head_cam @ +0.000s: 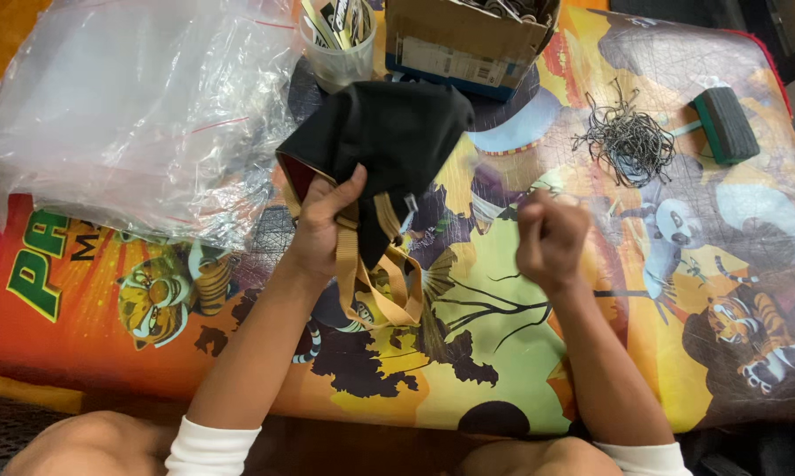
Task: The person cleans a black shoulder bag using a purple brush. They scrub the exterior mesh pocket, the main body, and the interior lining, turning the bag over to reach different areas.
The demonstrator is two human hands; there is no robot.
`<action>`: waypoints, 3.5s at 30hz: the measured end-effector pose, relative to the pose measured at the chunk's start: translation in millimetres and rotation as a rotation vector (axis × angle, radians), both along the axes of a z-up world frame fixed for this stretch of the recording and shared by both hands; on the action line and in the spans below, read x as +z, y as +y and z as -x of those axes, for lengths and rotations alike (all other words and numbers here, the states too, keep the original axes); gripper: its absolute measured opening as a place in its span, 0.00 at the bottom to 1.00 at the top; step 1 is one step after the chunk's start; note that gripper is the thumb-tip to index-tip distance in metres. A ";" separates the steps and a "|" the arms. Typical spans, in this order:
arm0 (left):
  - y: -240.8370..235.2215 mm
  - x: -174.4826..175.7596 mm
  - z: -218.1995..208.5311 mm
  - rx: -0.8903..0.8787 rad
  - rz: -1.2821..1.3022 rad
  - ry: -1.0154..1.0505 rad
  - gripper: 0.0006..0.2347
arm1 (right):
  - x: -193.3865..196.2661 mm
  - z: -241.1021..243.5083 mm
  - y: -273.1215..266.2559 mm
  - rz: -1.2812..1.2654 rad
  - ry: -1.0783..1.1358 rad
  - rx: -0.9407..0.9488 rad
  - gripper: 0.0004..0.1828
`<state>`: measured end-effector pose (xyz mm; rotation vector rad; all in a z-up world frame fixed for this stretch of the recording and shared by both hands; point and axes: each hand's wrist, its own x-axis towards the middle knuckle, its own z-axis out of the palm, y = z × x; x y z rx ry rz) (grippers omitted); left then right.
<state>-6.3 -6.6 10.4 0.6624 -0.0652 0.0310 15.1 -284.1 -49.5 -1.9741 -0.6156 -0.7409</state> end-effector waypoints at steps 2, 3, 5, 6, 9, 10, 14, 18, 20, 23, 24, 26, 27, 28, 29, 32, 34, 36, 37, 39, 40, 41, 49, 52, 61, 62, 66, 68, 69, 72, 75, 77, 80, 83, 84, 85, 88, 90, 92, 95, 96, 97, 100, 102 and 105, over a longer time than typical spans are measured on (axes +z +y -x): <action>-5.8 -0.7 5.6 -0.014 -0.045 -0.015 0.13 | 19.3 13.2 26.1 -0.003 0.040 0.040 0.29; -8.7 -1.6 9.0 -0.031 -0.089 -0.027 0.13 | 28.3 20.9 39.0 -0.005 0.082 0.076 0.30; -3.7 -7.1 5.1 -0.029 -0.123 -0.051 0.14 | 36.1 15.6 32.2 -0.031 0.131 0.061 0.30; -2.2 -10.2 3.3 -0.029 -0.155 -0.076 0.15 | 40.0 13.6 27.8 -0.056 0.180 0.043 0.31; 1.9 -1.6 -2.1 0.048 -0.367 -0.208 0.12 | 44.9 14.9 29.0 -0.036 0.136 -0.040 0.29; 2.9 -3.3 -5.1 0.051 -0.365 -0.208 0.12 | 32.9 13.2 27.9 -0.033 0.135 -0.038 0.29; 2.4 -6.0 -4.5 0.083 -0.433 -0.270 0.10 | 11.8 12.4 34.9 -0.058 0.248 0.084 0.31; 3.8 -3.8 -5.2 0.071 -0.498 -0.296 0.09 | 24.8 7.0 21.9 -0.043 0.288 -0.044 0.31; 6.7 -2.7 -4.6 0.104 -0.657 -0.356 0.09 | 25.0 6.1 17.2 -0.028 0.276 -0.028 0.31; 12.3 0.4 -6.8 0.176 -0.885 -0.457 0.10 | 21.9 14.0 33.7 -0.022 0.327 0.080 0.30; 13.9 0.7 -7.0 0.212 -0.950 -0.499 0.10 | 20.2 18.6 42.5 -0.027 0.390 0.168 0.30; 12.8 5.0 -3.1 0.198 -0.921 -0.489 0.09 | 10.1 14.6 41.0 0.009 0.411 0.151 0.30; 11.1 7.3 -2.2 0.174 -0.891 -0.487 0.09 | 5.0 13.3 39.1 0.041 0.430 0.122 0.31; 11.8 8.8 -2.4 0.173 -0.890 -0.487 0.09 | 11.5 12.2 35.6 0.041 0.431 0.120 0.31; 12.0 10.2 -2.7 0.186 -0.913 -0.490 0.09 | 18.9 9.7 31.4 0.058 0.415 0.066 0.31; 14.4 0.5 -8.1 0.195 -0.908 -0.490 0.09 | 26.8 4.6 24.4 0.086 0.363 0.010 0.31; 14.2 -2.5 -7.9 0.185 -0.883 -0.487 0.09 | 23.3 7.6 29.2 0.090 0.330 0.006 0.30; 10.1 2.2 -3.6 0.143 -0.726 -0.430 0.10 | 17.4 14.1 39.9 0.114 0.334 0.190 0.30; 9.7 3.8 -2.5 0.141 -0.725 -0.431 0.10 | 17.6 12.8 38.8 0.114 0.333 0.187 0.30; 7.7 6.2 -0.5 0.110 -0.590 -0.364 0.11 | 17.2 10.6 35.2 0.104 0.317 0.155 0.29; 8.5 2.7 -3.9 0.106 -0.588 -0.365 0.11 | 15.9 6.6 26.5 0.103 0.318 0.151 0.29; 11.3 -0.8 -6.3 0.093 -0.561 -0.365 0.11 | 14.1 1.9 19.9 0.060 0.295 0.094 0.30; 9.2 -13.8 -9.4 0.054 -0.344 -0.227 0.15 | 10.8 6.1 24.9 0.025 0.143 0.098 0.30; 13.0 -18.0 -9.4 0.046 -0.247 -0.163 0.16 | 11.7 1.0 21.3 0.013 0.128 0.001 0.31; 4.5 -19.6 -2.6 0.000 0.035 -0.004 0.19 | 4.9 12.6 35.1 -0.188 0.013 0.157 0.25; 3.6 -20.3 -2.1 -0.030 0.083 0.006 0.18 | 5.7 13.5 41.2 -0.149 0.053 0.160 0.26; 0.9 -27.7 -4.5 -0.064 0.148 0.065 0.17 | 18.9 14.5 38.9 -0.025 0.063 0.053 0.27; 1.6 -18.1 -4.9 -0.058 0.150 0.062 0.17 | 16.7 13.3 38.2 -0.019 0.078 0.025 0.27; 2.9 -12.6 -5.0 -0.050 0.146 0.065 0.17 | 15.0 13.1 38.8 -0.021 0.097 -0.003 0.27; 0.6 -9.9 -4.5 -0.028 0.173 0.137 0.16 | 3.8 9.5 35.3 -0.019 0.090 -0.011 0.28; 1.8 4.3 0.9 0.001 0.130 0.189 0.13 | 11.9 6.1 35.7 -0.112 0.032 0.135 0.26; 7.1 -18.9 -5.8 -0.004 0.122 0.205 0.12 | 29.0 11.7 45.2 -0.105 0.052 0.239 0.27; 7.3 -20.8 3.0 -0.209 0.210 0.124 0.17 | 19.6 15.3 45.0 -0.117 0.126 0.274 0.35; 26.4 -55.8 -15.4 -0.438 0.219 -0.115 0.33 | 7.1 13.3 37.5 -0.220 0.201 0.159 0.29; 37.0 -75.8 -27.4 -0.463 0.132 -0.255 0.44 | 5.4 11.9 35.5 -0.305 0.224 0.112 0.25; 34.4 -62.5 -28.2 -0.460 0.133 -0.255 0.44 | 8.1 10.0 31.4 -0.303 0.225 0.114 0.25; 30.6 -35.5 -29.0 -0.443 -0.067 -0.474 0.55 | 8.4 2.2 19.8 -0.503 0.278 0.072 0.19; 31.9 -34.5 -28.5 -0.214 -0.567 -0.300 0.27 | -2.4 -5.5 12.0 -0.563 0.487 0.064 0.17; 25.7 -12.0 -24.5 -0.107 -0.822 -0.142 0.22 | 3.6 -5.2 14.1 -0.379 0.600 0.007 0.18; 18.1 32.6 -13.9 -0.099 -1.284 0.098 0.21 | 21.9 -3.1 11.1 0.086 0.735 -0.061 0.16; 15.9 50.3 -11.1 -0.216 -1.493 0.167 0.24 | 30.1 -3.5 9.2 0.361 0.746 -0.080 0.21; 23.5 32.0 -13.9 -0.221 -1.500 0.169 0.24 | 31.3 -3.6 4.6 0.353 0.751 -0.079 0.21; 37.0 -6.4 -21.8 -0.231 -1.682 -0.051 0.23 | 52.9 -3.8 -1.5 0.451 0.774 0.017 0.34; 32.0 -9.6 -25.2 -0.190 -1.798 -0.110 0.29 | 88.4 2.7 6.4 0.693 0.868 -0.022 0.28; 33.7 -28.0 -39.0 -0.206 -1.850 -0.239 0.22 | 34.8 -15.5 -24.1 0.724 0.531 -0.352 0.24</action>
